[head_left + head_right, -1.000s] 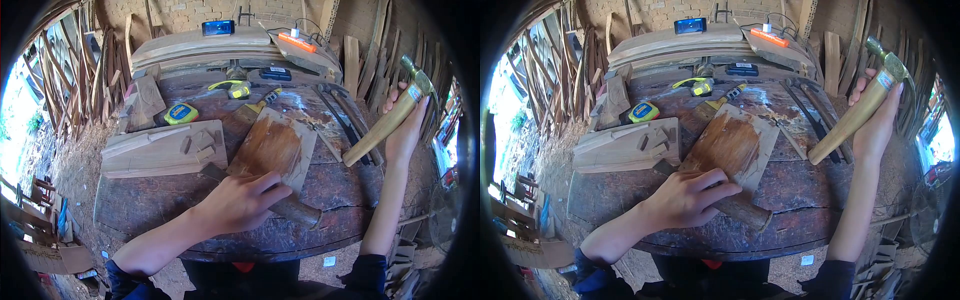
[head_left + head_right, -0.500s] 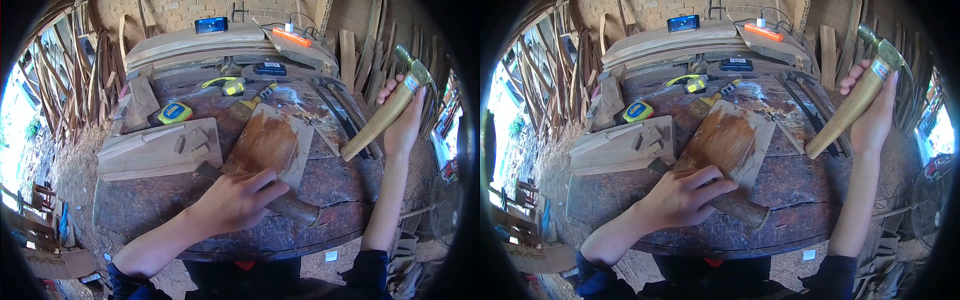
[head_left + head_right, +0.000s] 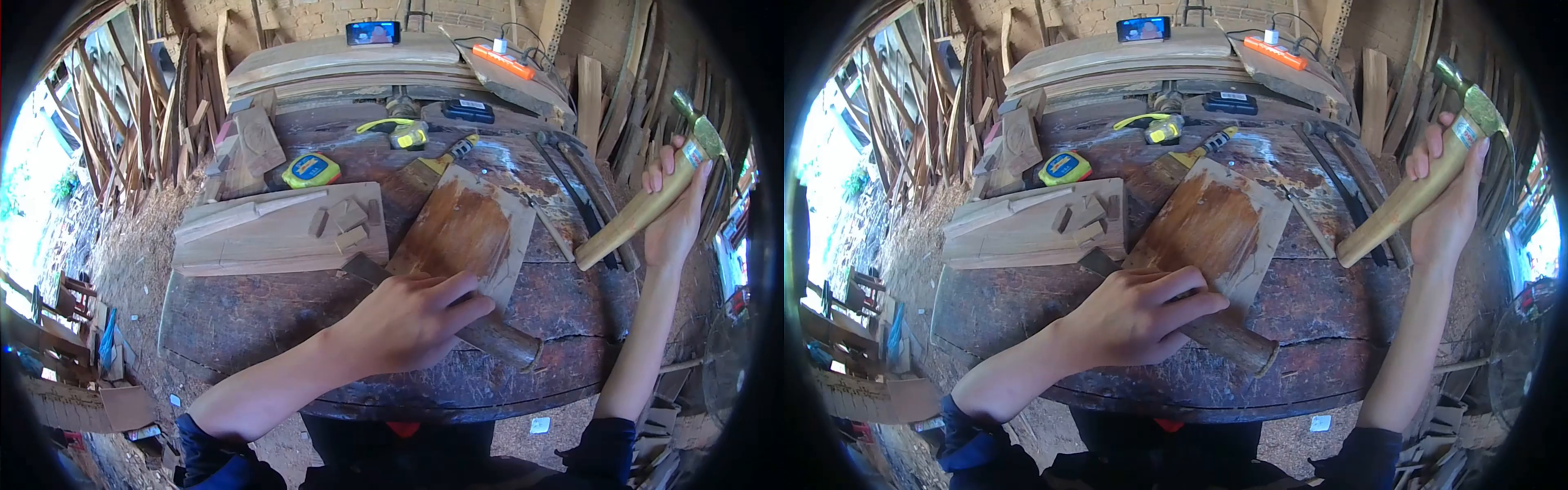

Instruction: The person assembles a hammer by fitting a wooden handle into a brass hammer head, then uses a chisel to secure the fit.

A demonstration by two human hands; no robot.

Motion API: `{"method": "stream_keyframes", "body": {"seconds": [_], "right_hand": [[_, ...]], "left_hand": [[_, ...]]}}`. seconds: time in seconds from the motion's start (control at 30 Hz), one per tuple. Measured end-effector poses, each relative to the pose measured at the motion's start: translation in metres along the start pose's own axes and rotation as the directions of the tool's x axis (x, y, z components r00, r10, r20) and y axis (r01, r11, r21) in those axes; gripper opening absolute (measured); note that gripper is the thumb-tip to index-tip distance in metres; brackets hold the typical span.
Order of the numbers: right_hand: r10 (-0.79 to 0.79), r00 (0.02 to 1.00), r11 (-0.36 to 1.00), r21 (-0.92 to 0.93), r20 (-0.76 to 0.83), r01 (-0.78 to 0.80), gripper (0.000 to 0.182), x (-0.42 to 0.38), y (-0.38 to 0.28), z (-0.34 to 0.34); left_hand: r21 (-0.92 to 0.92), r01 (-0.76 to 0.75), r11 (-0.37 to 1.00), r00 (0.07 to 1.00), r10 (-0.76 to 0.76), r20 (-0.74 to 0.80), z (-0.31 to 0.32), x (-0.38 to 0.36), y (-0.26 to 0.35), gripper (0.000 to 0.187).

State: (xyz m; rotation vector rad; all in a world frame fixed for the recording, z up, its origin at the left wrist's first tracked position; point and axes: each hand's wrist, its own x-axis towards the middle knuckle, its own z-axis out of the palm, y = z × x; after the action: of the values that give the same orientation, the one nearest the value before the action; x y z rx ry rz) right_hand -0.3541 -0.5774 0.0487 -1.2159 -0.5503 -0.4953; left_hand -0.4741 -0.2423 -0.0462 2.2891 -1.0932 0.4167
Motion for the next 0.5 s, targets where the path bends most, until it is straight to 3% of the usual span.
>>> {"method": "stream_keyframes", "body": {"seconds": [0.5], "right_hand": [[-0.016, 1.0, 0.994, -0.106, -0.02, 0.014, 0.054, -0.001, 0.003, 0.006]], "left_hand": [[0.013, -0.022, 1.0, 0.999, 0.023, -0.023, 0.006, -0.004, -0.004, 0.044]]}}
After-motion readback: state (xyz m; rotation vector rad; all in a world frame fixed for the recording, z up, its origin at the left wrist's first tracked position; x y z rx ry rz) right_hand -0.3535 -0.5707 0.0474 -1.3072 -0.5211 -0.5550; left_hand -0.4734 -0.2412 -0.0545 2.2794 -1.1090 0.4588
